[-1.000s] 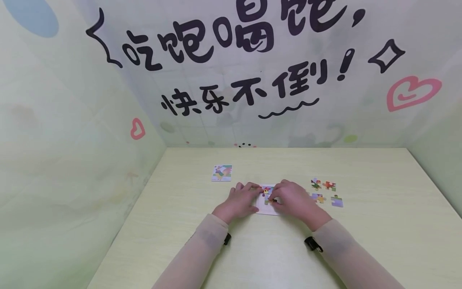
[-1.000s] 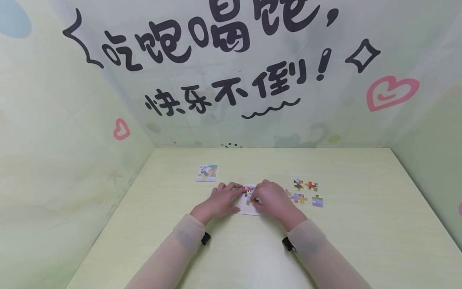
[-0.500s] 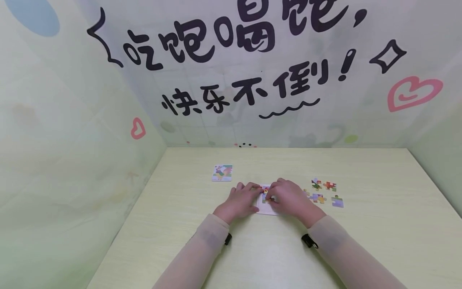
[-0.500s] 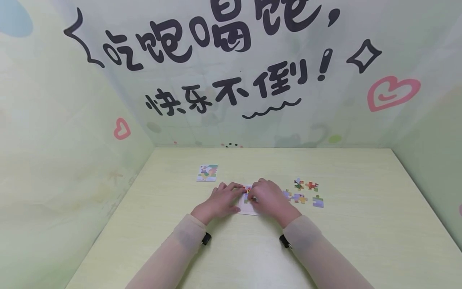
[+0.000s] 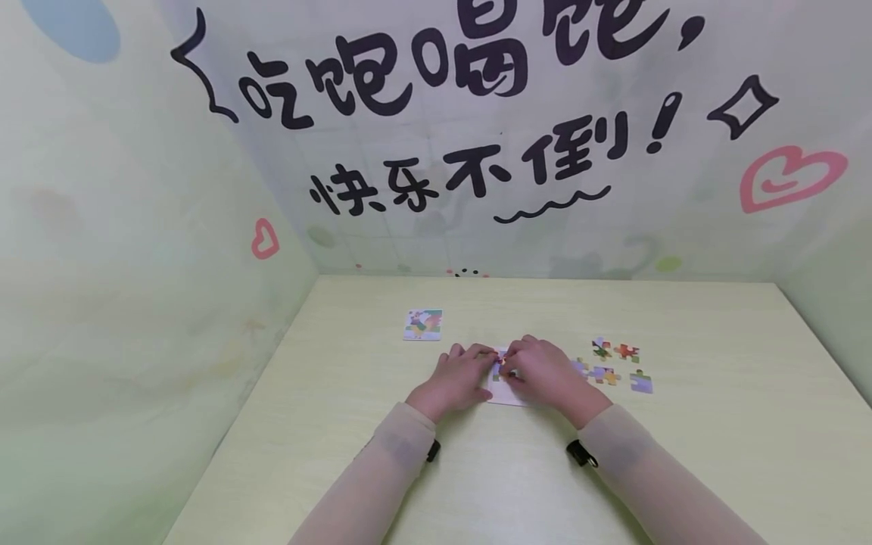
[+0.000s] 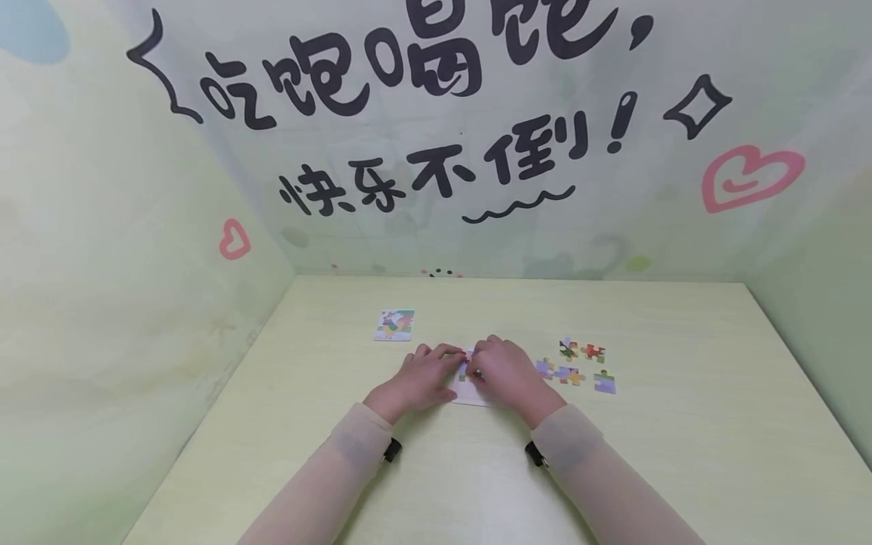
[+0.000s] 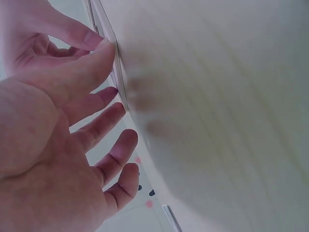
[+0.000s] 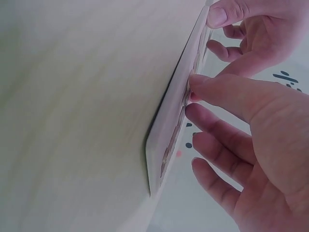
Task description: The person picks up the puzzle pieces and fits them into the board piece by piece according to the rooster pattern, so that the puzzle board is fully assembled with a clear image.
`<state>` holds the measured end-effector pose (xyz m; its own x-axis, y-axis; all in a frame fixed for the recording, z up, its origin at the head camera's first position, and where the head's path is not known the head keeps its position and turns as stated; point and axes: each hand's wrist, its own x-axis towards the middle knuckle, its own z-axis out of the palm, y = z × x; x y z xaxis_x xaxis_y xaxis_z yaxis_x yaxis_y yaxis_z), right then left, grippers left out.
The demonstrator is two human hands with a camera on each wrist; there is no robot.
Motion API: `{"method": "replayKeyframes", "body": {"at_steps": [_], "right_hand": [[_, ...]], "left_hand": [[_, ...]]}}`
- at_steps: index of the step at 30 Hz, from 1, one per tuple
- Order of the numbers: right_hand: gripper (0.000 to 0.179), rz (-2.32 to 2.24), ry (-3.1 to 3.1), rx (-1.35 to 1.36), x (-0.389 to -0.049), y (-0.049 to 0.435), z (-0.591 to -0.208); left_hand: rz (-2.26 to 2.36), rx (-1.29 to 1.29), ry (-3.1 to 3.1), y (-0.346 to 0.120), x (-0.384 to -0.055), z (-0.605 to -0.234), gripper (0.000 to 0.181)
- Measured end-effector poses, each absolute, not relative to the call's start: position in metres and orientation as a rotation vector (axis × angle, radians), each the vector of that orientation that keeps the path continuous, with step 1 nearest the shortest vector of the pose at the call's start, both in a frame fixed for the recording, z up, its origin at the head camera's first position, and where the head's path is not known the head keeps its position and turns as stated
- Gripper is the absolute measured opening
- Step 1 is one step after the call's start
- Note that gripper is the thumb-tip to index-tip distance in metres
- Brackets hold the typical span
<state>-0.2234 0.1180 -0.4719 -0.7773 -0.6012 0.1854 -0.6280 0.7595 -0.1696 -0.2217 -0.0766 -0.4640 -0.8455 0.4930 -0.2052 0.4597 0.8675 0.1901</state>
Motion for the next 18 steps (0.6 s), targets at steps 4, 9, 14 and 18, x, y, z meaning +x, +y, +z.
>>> {"method": "replayKeyframes", "body": {"at_steps": [4, 9, 14, 18], "right_hand": [[0.013, 0.369, -2.837, 0.990, -0.2228, 0.1188, -0.4713], [0.013, 0.388, -2.831, 0.997, -0.2224, 0.1202, -0.4712], [0.014, 0.419, -2.836, 0.999, -0.2200, 0.1224, -0.4731], [0.015, 0.460, -2.872, 0.956, -0.2174, 0.1261, -0.4751]], "left_hand": [[0.206, 0.735, 2.788, -0.0769, -0.2229, -0.4656, 0.073], [0.210, 0.742, 2.785, -0.0771, -0.2236, -0.4657, 0.072], [0.189, 0.743, 2.784, -0.0771, -0.2244, -0.4669, 0.071], [0.184, 0.736, 2.776, -0.0763, -0.2242, -0.4671, 0.071]]}}
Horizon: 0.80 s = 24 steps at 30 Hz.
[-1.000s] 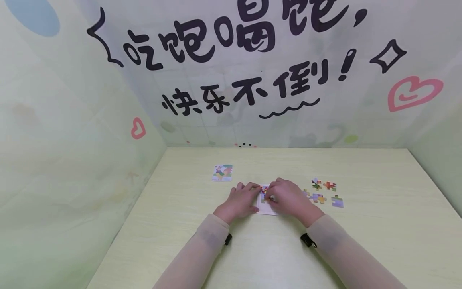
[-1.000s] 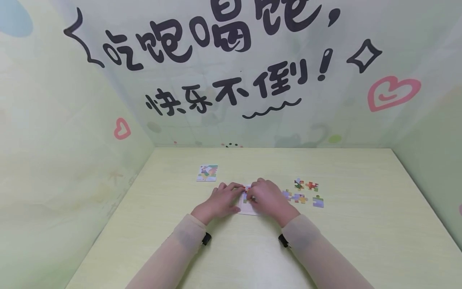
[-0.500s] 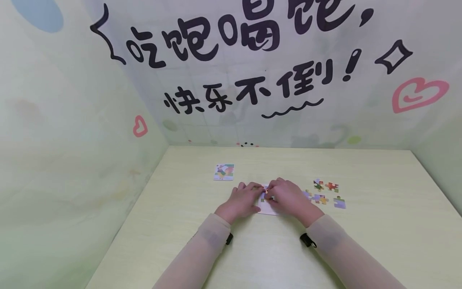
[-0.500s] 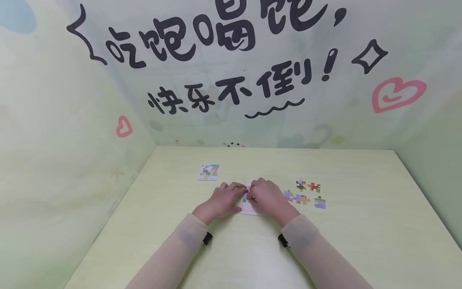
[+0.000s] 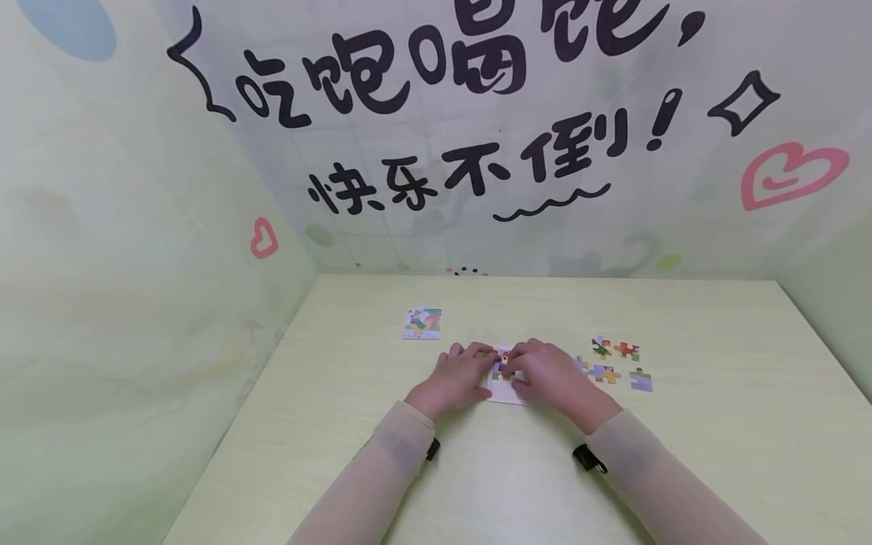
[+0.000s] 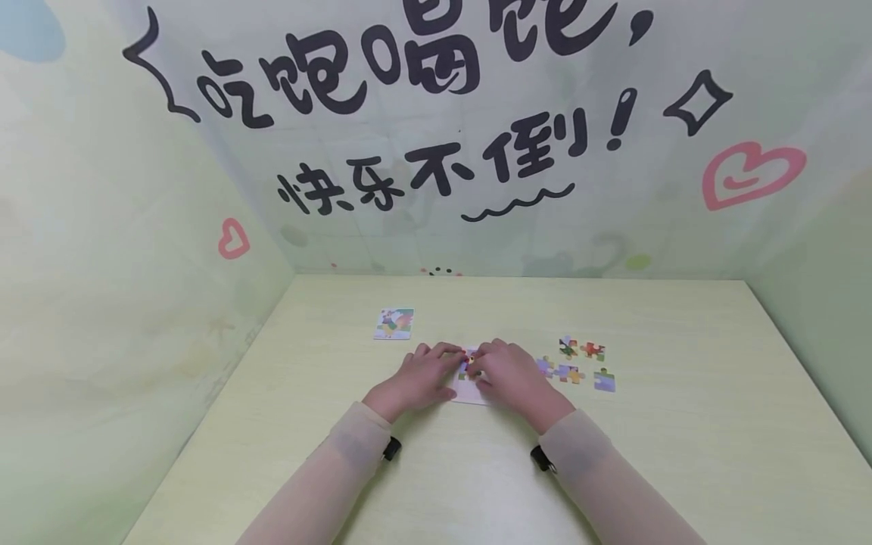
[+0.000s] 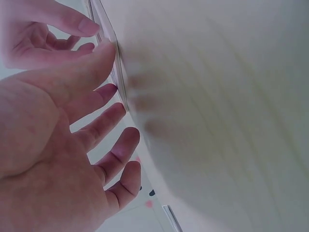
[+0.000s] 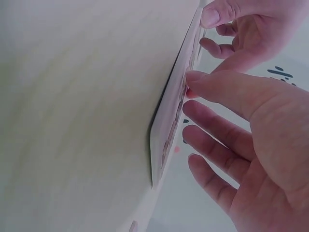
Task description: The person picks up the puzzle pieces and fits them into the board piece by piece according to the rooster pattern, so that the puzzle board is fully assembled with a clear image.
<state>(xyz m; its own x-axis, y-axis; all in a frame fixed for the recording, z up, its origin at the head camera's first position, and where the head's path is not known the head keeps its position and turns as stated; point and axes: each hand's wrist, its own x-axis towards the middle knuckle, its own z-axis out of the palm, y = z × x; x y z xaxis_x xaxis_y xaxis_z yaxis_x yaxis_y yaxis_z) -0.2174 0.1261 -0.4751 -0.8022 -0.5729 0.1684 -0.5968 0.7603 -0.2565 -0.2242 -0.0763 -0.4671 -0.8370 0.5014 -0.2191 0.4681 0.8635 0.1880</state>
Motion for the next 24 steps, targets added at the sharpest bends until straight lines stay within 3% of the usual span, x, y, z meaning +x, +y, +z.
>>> {"method": "replayKeyframes", "body": {"at_steps": [24], "right_hand": [[0.014, 0.497, -2.820, 0.755, -0.201, 0.179, -0.468]], "left_hand": [[0.203, 0.708, 2.771, -0.074, -0.219, -0.463, 0.071]]}}
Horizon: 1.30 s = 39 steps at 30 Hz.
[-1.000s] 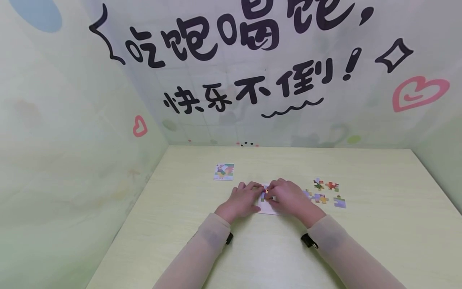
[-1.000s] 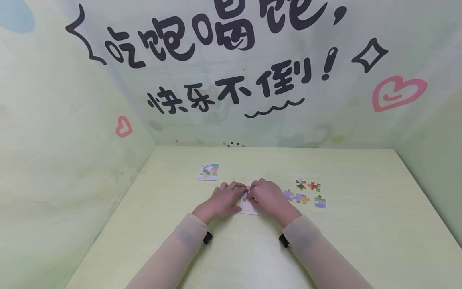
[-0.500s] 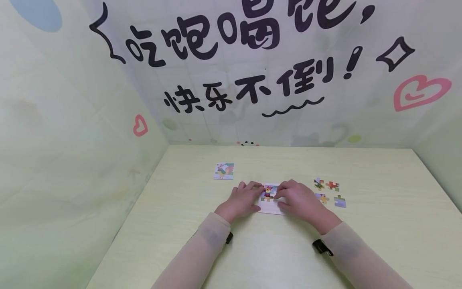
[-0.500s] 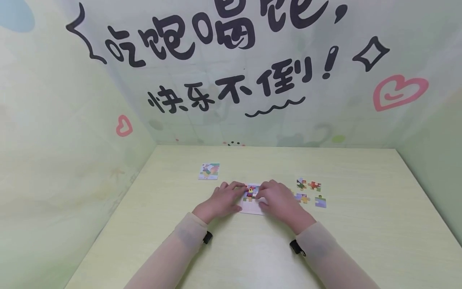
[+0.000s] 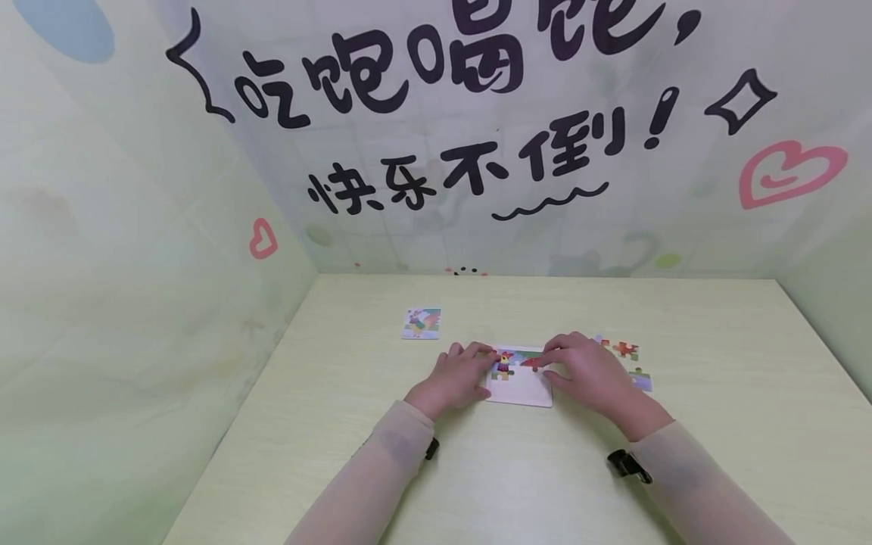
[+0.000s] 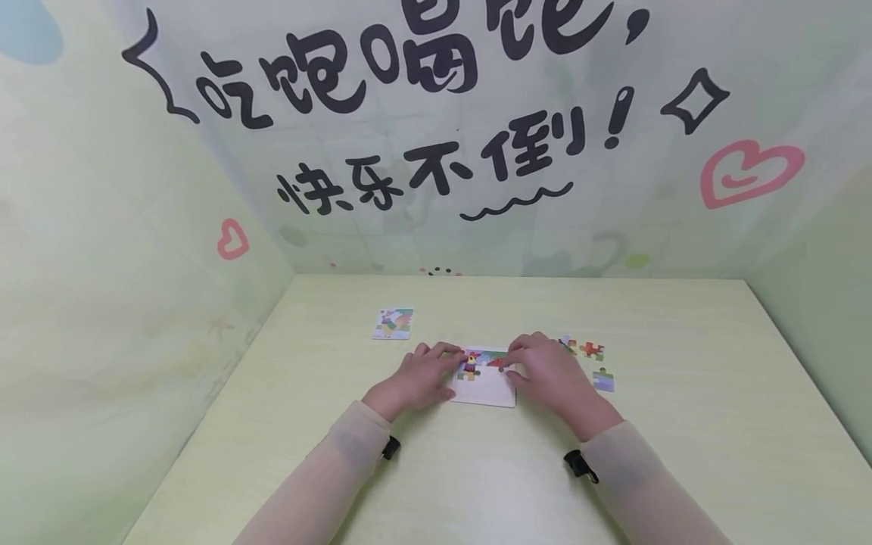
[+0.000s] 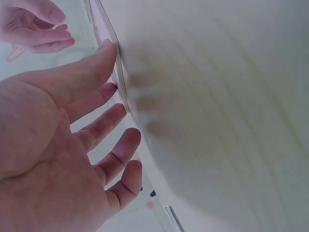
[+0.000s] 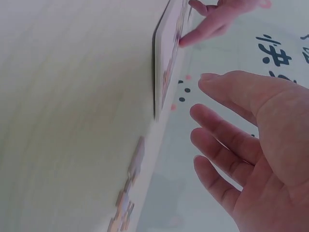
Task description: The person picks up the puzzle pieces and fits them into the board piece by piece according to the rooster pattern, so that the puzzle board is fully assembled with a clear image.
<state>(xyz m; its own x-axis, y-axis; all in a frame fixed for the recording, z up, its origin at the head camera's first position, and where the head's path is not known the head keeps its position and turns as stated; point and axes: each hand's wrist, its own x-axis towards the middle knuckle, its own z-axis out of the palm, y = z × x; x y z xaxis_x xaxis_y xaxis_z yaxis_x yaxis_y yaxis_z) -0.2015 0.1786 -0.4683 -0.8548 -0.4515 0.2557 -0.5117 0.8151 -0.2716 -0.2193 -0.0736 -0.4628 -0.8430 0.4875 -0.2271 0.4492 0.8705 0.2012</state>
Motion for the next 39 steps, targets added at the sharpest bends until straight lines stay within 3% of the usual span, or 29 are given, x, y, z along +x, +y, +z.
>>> {"method": "replayKeyframes", "body": {"at_steps": [39], "right_hand": [[0.024, 0.414, -2.909, 0.522, -0.206, 0.247, -0.469]], "left_hand": [[0.211, 0.680, 2.761, -0.071, -0.219, -0.465, 0.070]]}}
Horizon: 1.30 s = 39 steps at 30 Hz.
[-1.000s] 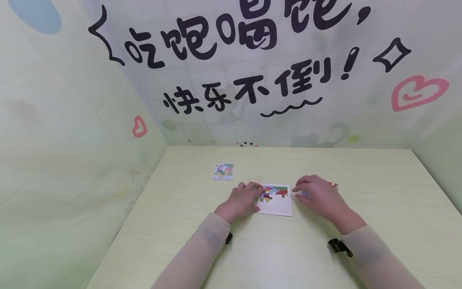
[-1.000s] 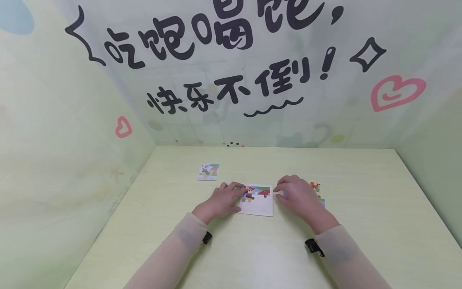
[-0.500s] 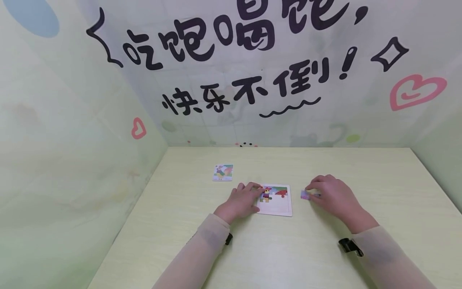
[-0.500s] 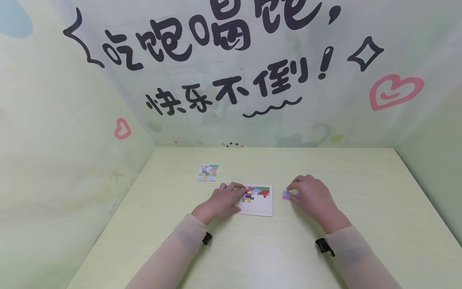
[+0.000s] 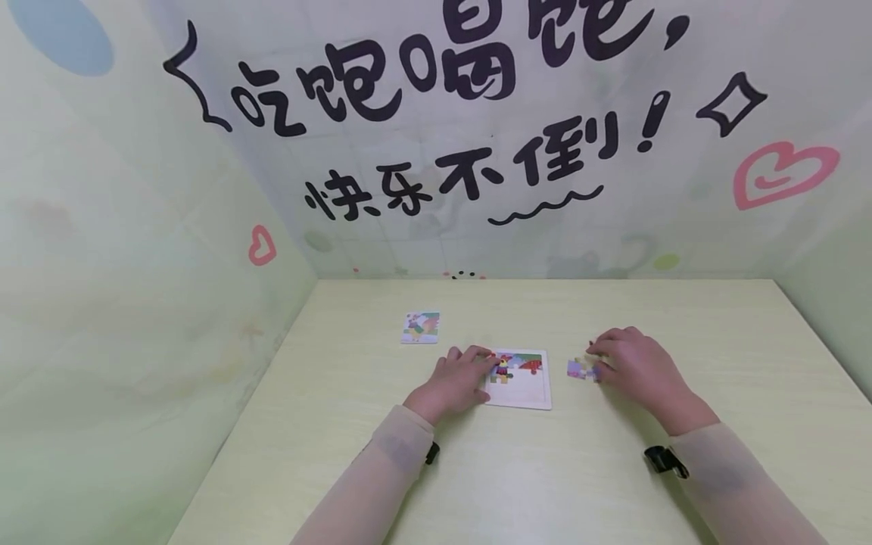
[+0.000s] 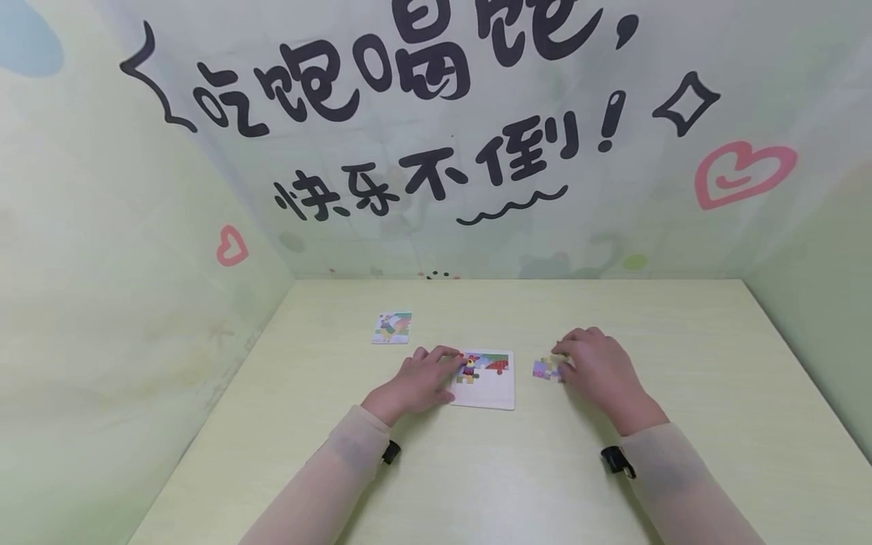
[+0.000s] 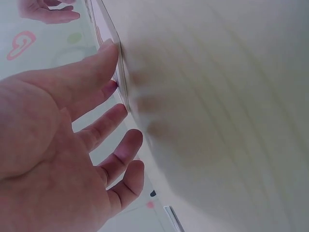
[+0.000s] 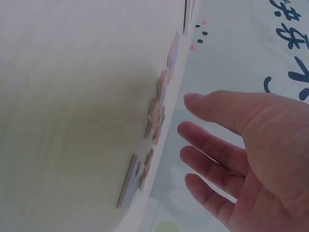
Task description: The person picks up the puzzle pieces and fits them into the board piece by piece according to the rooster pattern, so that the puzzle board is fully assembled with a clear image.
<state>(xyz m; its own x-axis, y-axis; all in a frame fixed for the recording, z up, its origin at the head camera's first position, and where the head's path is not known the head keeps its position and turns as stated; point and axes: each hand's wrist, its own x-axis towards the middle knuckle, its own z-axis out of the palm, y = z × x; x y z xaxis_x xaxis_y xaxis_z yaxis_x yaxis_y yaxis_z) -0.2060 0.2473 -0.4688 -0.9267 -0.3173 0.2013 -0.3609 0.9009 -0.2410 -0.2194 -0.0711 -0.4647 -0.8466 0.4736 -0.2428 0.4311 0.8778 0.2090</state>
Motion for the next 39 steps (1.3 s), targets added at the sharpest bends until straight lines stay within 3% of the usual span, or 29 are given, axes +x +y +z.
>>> {"method": "replayKeyframes", "body": {"at_steps": [39], "right_hand": [[0.023, 0.473, -2.985, 0.478, -0.228, 0.266, -0.480]], "left_hand": [[0.243, 0.693, 2.763, -0.073, -0.216, -0.464, 0.069]]}}
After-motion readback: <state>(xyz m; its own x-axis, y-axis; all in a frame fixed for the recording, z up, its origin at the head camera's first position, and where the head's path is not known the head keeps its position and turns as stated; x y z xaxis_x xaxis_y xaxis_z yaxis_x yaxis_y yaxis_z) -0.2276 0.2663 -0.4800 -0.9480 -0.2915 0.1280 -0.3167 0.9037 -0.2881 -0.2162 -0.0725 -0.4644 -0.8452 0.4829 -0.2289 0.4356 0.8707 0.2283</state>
